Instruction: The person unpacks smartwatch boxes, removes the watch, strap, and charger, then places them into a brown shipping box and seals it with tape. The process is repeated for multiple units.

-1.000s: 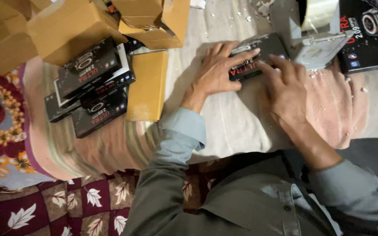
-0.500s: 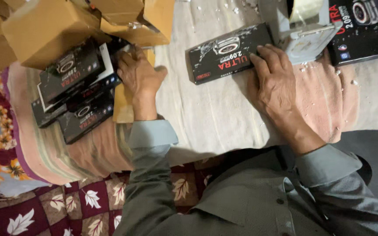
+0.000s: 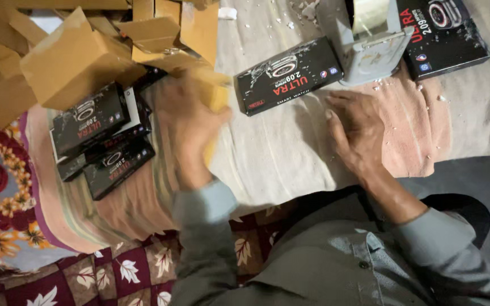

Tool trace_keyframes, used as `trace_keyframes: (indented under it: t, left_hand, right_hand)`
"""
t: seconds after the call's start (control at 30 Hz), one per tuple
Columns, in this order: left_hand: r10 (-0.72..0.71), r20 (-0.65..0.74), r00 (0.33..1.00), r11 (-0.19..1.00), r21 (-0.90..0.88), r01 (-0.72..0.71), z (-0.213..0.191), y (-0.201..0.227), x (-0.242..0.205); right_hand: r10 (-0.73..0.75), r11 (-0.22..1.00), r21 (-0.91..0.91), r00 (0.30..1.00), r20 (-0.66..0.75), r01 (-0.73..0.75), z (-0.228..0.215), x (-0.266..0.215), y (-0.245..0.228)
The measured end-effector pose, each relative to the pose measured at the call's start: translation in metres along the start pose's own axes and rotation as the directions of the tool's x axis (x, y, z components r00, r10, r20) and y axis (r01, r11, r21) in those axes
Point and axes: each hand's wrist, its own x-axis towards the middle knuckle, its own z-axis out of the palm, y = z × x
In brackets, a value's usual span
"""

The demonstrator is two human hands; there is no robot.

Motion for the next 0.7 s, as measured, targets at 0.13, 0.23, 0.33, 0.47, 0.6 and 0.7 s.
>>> trace_keyframes:
  t: [0.13,0.23,0.33,0.47,0.6,0.7]
  left_hand:
    - [0.237,-0.239,0.942,0.901,-0.31,-0.305,0.001,0.086,-0.046]
    - [0.364,-0.446,0.818,0.737,-0.398,-0.546,-0.015,0.129,-0.055]
    - [0.377,-0.515,0.77,0.652,-0.444,-0.615,-0.019,0.155,-0.052]
    - [0.359,-0.481,0.8,0.641,-0.496,-0.586,-0.013,0.16,-0.05]
    - [0.345,-0.467,0.814,0.489,-0.651,-0.581,-0.013,0.152,-0.06]
    - [0.295,-0.409,0.863,0.263,-0.834,-0.485,-0.017,0.145,-0.069]
  right_hand:
    - [0.185,0.7,0.653,0.956,0.226,-0.289,-0.019,0.002,-0.03]
    - [0.016,0.748,0.655,0.991,0.135,-0.101,-0.049,0.008,-0.06]
    - [-0.057,0.818,0.575,0.996,0.065,0.009,-0.073,0.014,-0.079]
    - [-0.102,0.964,0.251,0.994,0.039,0.089,-0.081,0.015,-0.086]
    - [-0.191,0.973,0.145,0.98,0.049,0.182,-0.083,0.016,-0.091]
    - [-0.241,0.963,0.133,0.97,0.03,0.235,-0.085,0.024,-0.094]
